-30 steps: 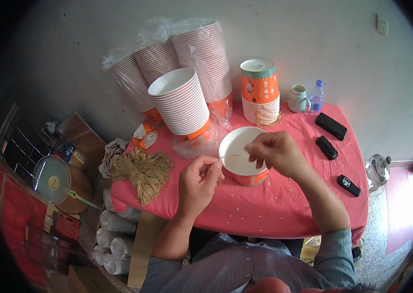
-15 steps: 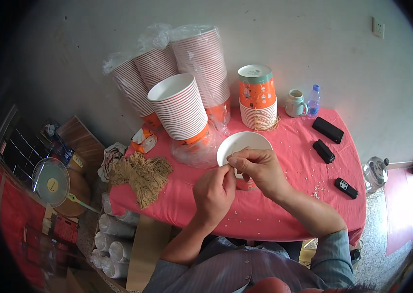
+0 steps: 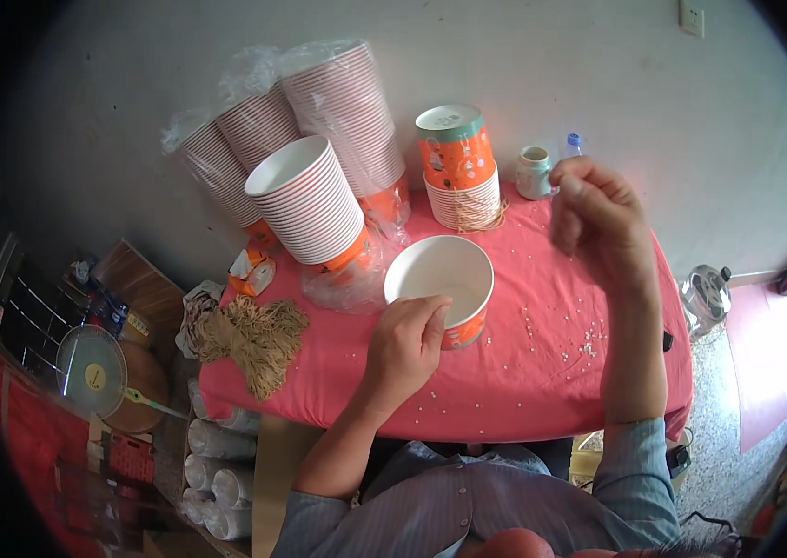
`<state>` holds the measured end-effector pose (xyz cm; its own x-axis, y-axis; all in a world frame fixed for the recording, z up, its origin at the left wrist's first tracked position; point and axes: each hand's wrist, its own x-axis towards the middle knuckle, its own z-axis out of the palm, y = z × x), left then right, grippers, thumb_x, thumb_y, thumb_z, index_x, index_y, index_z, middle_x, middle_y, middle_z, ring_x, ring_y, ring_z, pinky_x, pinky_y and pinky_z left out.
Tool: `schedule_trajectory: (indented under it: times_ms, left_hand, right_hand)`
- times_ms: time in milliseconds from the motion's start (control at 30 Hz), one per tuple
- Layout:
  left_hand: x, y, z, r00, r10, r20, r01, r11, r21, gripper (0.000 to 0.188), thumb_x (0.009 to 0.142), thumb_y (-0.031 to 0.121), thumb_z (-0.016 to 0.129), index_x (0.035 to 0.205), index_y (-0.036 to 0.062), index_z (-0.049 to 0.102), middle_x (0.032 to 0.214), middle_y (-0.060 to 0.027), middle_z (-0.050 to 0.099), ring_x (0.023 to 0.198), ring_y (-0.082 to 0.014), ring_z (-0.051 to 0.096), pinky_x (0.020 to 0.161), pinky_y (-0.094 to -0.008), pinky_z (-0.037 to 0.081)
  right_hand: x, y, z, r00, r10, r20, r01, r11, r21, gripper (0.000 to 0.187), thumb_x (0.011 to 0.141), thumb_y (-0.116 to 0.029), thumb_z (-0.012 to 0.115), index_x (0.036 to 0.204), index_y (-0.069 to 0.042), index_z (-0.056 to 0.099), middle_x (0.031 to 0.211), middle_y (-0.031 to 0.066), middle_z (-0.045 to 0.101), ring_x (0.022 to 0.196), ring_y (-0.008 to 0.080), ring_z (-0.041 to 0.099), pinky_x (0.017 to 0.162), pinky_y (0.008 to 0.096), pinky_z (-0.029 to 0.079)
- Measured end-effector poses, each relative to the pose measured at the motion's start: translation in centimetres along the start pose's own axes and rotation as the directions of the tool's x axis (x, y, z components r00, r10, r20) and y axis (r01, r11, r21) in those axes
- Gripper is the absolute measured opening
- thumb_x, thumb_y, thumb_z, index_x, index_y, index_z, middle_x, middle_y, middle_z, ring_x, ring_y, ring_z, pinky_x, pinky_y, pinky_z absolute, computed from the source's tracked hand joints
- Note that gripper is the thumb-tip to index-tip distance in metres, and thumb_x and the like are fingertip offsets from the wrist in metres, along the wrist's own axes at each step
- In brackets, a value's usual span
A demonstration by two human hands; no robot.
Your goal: Tying rubber bands around paper bowls and organizing them.
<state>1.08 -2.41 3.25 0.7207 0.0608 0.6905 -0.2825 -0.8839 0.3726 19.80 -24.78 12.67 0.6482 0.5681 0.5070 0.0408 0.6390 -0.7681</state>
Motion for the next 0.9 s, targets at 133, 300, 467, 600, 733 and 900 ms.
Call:
schedule_trajectory:
  times_ms: [133,300,467,600,733,900]
  left_hand:
    - [0.7,0.2,0.5,0.976,-0.099,0.191,0.097,0.995,0.023,0.018,0.103,0.014,0.072,0.116,0.0012,0.075,0.106,-0.0193,0.078,0.099,-0.0381,0.074,0.09,-0.045,0.056]
    - [0.1,-0.8,0.4,0.914,-0.13,0.385,0.094,0.989,0.111,0.016,0.101,0.013,0.073,0.113,0.0026,0.073,0.102,-0.0177,0.077,0.098,-0.0407,0.072,0.086,-0.0474,0.056]
    - [-1.7,-2.9,-1.9,0.937,-0.294,0.189,0.338,0.903,-0.267,0.012,0.105,0.009,0.071,0.11,-0.0008,0.072,0.101,-0.0159,0.077,0.097,-0.027,0.075,0.089,-0.0374,0.056]
    - [-5.2,-5.4,-3.4,0.889,-0.364,0.277,0.457,0.739,-0.495,0.015,0.108,0.006,0.066,0.122,-0.0002,0.067,0.11,-0.0036,0.075,0.102,-0.0074,0.065,0.09,-0.0257,0.05]
    - [-6.9,-6.0,-3.6,0.842,-0.448,0.302,0.539,0.672,-0.507,0.02,0.107,0.005,0.064,0.125,0.0003,0.061,0.111,-0.0021,0.072,0.098,-0.0043,0.06,0.087,-0.0227,0.047]
    - [-7.9,-6.3,-3.5,0.838,-0.525,0.149,0.506,0.644,-0.573,0.015,0.107,0.007,0.066,0.121,0.0025,0.064,0.102,0.0024,0.068,0.088,-0.0016,0.054,0.078,-0.0213,0.044]
  right_hand:
    - [-0.7,-2.3,-1.1,0.993,-0.113,-0.029,0.108,0.983,-0.146,0.018,0.108,-0.014,0.071,0.112,0.002,0.077,0.089,0.0029,0.071,0.063,0.0072,0.058,0.055,0.0241,0.047]
    - [-0.4,-1.1,0.5,0.991,-0.113,-0.069,0.068,0.88,-0.47,0.016,0.105,-0.012,0.074,0.11,0.002,0.079,0.088,0.0012,0.072,0.076,0.0082,0.063,0.07,0.0264,0.053]
    - [1.1,3.2,0.3,0.998,-0.03,-0.052,-0.013,0.74,-0.673,0.02,0.108,-0.016,0.072,0.115,0.002,0.078,0.096,0.0022,0.075,0.087,0.0091,0.068,0.077,0.0293,0.056]
    - [2.3,10.6,-0.1,0.999,0.036,-0.019,-0.038,0.66,-0.75,0.024,0.104,-0.02,0.073,0.114,0.001,0.078,0.089,0.0069,0.076,0.084,0.013,0.07,0.079,0.0343,0.058]
    - [1.5,16.6,0.5,0.975,0.203,-0.087,-0.206,0.692,-0.692,0.023,0.101,-0.02,0.07,0.11,0.001,0.075,0.092,0.0188,0.079,0.088,0.0346,0.079,0.082,0.0455,0.061]
    - [-0.2,19.3,2.4,0.997,0.064,-0.037,-0.072,0.727,-0.683,0.02,0.104,-0.018,0.069,0.109,0.001,0.074,0.091,0.0155,0.078,0.087,0.0274,0.077,0.079,0.0413,0.06]
